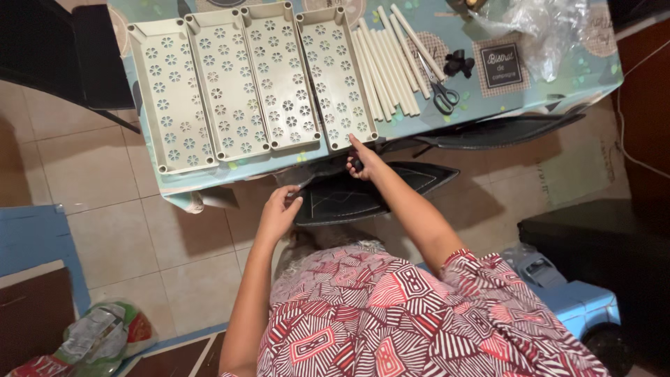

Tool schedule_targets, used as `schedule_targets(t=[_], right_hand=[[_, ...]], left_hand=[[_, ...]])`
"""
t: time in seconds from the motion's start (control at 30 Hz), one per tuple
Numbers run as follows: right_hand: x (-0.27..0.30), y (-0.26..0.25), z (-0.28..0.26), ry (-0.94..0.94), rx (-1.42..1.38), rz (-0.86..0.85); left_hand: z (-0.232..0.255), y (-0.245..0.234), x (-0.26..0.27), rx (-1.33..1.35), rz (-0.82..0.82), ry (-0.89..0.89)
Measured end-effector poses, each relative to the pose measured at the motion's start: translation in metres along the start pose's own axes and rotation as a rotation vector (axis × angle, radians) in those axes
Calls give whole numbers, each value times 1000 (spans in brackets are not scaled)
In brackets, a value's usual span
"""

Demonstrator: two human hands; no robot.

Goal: The person assembles a white plastic rack by inserting black plastic feet into the corner holes of the tray and then inserting white cylindrical rods into the side holes to form legs. The person handles the tray, feet, and rods by hand throughout the process.

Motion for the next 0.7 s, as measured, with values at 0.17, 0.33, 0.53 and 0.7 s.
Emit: schedule_targets(t=[0.17,0.33,0.53,0.7], right_hand=[[-3,17,-2,25,-156,-39],[0,16,1,31,-304,-34],[35,6,9,-174,-465,-162],[92,49,21,-692,-290,37]], left_hand=[[5,-3,-14,9,2,52],[13,-14,-29,-5,30,49],[14,-19,-54,158,-71,128],[31,-43,-82,145,-216,166]])
Point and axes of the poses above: each hand's wrist, its own x-axis away from the middle knuckle, its own y-axis out of the palm, z = x × y, the point moved 4 cm from there along -x, towards the middle knuckle, and after that the axes turned 10 degrees about -z, right-handed, at the moved point
